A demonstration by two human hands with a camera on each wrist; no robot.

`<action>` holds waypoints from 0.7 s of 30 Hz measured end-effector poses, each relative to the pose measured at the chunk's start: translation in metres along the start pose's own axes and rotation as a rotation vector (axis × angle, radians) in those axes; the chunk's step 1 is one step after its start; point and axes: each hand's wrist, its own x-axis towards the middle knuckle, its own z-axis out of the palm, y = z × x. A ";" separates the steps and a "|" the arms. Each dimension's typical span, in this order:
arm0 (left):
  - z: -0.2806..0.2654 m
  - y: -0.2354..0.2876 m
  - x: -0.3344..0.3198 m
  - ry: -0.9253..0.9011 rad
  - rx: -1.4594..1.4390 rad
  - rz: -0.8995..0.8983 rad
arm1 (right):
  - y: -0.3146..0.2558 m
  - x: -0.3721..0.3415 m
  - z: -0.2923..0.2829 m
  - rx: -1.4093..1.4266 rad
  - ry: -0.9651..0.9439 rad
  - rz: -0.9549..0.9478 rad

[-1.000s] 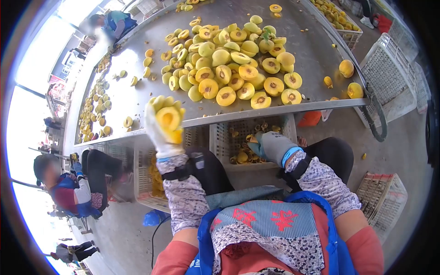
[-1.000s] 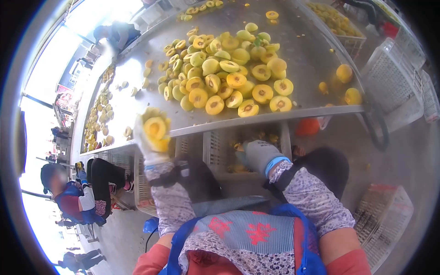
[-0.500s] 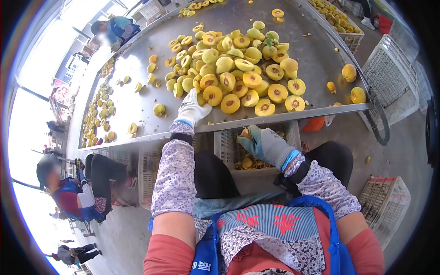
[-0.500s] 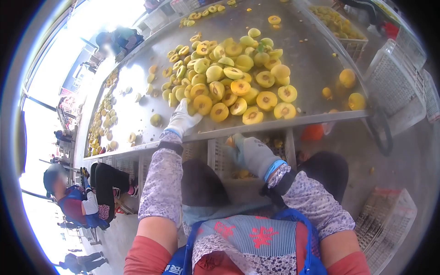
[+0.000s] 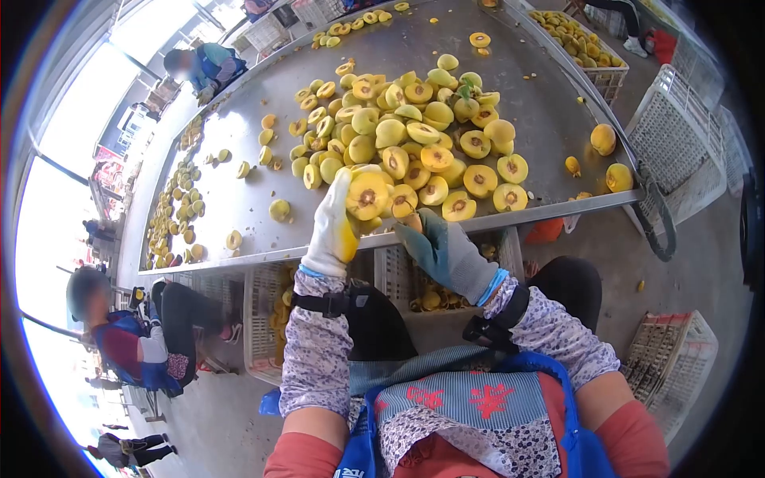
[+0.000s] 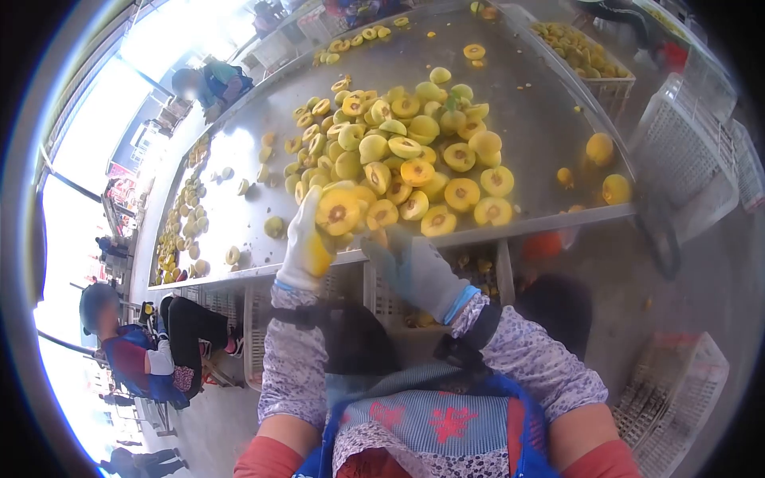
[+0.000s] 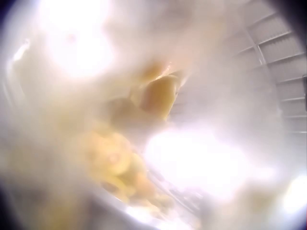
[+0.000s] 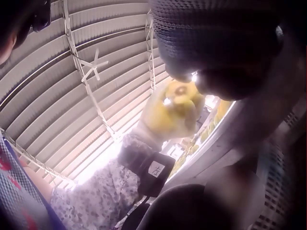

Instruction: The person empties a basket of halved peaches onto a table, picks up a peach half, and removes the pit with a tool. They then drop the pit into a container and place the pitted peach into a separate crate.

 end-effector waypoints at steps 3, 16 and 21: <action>0.020 0.034 0.004 -0.008 -0.685 -0.483 | -0.002 0.002 0.000 0.120 0.035 -0.054; 0.053 0.043 -0.002 -0.007 -0.503 -0.382 | 0.009 0.000 -0.007 -0.017 0.048 0.028; 0.055 0.053 0.001 0.128 -0.312 -0.203 | 0.019 0.001 -0.001 0.039 0.045 0.048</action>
